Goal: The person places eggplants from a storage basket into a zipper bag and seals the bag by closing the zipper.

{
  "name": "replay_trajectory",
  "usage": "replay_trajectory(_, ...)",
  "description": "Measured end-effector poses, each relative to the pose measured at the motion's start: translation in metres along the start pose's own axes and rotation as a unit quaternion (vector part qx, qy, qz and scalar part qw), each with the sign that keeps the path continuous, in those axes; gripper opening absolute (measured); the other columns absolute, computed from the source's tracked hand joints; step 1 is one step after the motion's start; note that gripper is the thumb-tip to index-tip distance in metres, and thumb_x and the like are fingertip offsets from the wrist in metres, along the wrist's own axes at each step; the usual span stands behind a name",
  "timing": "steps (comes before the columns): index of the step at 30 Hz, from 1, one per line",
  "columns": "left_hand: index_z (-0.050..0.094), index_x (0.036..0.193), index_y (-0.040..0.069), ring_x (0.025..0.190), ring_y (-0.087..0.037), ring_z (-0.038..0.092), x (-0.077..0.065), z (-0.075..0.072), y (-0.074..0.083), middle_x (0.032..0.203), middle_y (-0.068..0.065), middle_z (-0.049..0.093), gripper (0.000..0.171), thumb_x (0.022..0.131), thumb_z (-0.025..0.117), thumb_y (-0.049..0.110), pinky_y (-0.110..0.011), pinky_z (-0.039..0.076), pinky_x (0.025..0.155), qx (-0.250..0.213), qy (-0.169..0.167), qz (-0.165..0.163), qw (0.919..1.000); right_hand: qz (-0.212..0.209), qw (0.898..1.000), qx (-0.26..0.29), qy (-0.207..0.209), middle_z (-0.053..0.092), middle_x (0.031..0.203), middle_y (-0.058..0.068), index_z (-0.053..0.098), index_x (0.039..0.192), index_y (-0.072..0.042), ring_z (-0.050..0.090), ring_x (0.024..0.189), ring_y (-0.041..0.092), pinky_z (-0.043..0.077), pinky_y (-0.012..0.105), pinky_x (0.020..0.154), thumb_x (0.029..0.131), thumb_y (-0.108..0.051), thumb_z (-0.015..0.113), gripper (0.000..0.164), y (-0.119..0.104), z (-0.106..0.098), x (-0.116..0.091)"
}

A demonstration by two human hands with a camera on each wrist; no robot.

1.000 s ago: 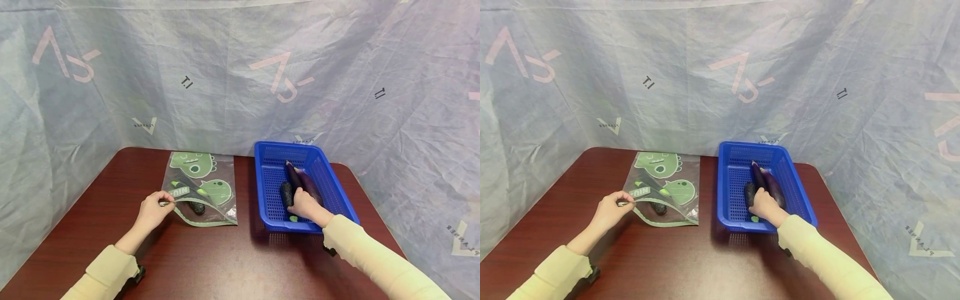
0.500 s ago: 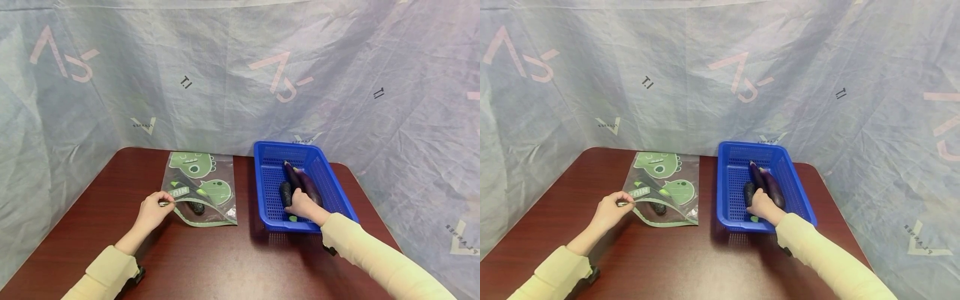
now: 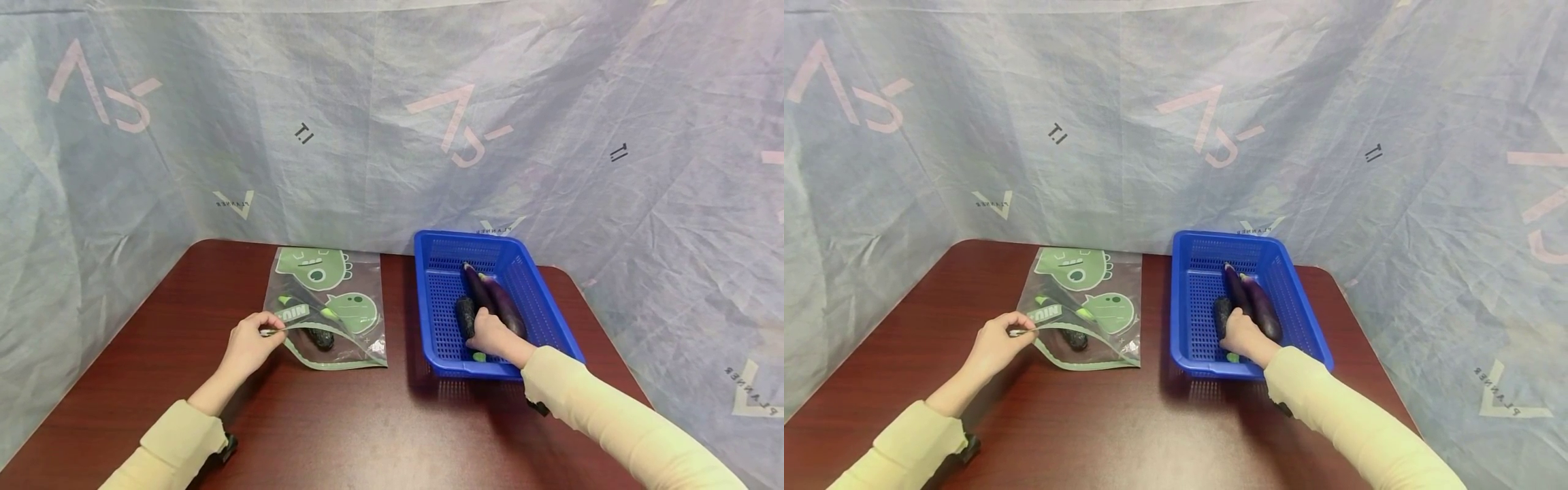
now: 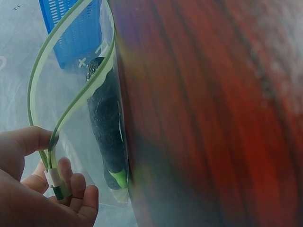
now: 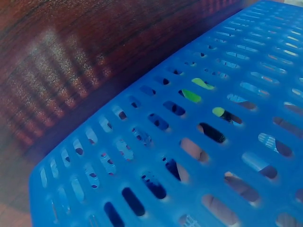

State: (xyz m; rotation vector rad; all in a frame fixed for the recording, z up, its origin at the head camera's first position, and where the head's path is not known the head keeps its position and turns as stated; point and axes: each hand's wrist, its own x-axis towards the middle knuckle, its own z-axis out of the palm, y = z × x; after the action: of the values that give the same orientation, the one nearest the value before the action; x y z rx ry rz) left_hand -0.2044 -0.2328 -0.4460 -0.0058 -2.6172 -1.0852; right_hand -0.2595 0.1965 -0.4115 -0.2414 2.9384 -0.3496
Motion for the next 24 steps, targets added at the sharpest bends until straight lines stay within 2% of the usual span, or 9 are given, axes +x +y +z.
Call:
replay_trajectory(4, 0.066, 0.08, 0.011, 0.086, -0.028, 0.06, 0.0001, -0.001, 0.0, 0.095, -0.01, 0.066, 0.006, 0.075, 0.07, 0.011, -0.039, 0.042, 0.076, -0.001, 0.0, 0.001, 1.0, -0.003, 1.0, 0.003, 0.001, 0.06, 0.083, 0.029, 0.036, 0.11, 0.02, 0.064, 0.075, 0.038, 0.052, 0.042, 0.066, 0.076, -0.009, 0.072, 0.057, 0.0001, -0.001, 0.0001)
replay_trajectory(11, 0.066, 0.08, 0.012, 0.084, -0.027, 0.059, 0.0007, -0.0021, -0.0009, 0.094, -0.01, 0.066, 0.006, 0.075, 0.07, 0.012, -0.039, 0.042, 0.075, 0.002, -0.002, 0.002, 1.0, 0.018, 0.999, 0.042, -0.026, 0.059, 0.08, 0.029, 0.032, 0.116, 0.019, 0.062, 0.049, 0.028, 0.051, 0.034, 0.048, 0.08, -0.008, 0.068, 0.057, 0.0029, -0.0001, 0.0038)
replay_trajectory(24, 0.066, 0.08, 0.013, 0.087, -0.029, 0.06, 0.0021, -0.0025, -0.0035, 0.095, -0.009, 0.066, 0.007, 0.075, 0.07, 0.012, -0.04, 0.042, 0.077, 0.005, -0.001, 0.0, 1.0, 0.018, 0.998, 0.044, -0.043, 0.058, 0.082, 0.029, 0.035, 0.111, 0.014, 0.061, 0.045, 0.027, 0.051, 0.034, 0.045, 0.08, -0.008, 0.069, 0.051, -0.0003, -0.0061, 0.0063)
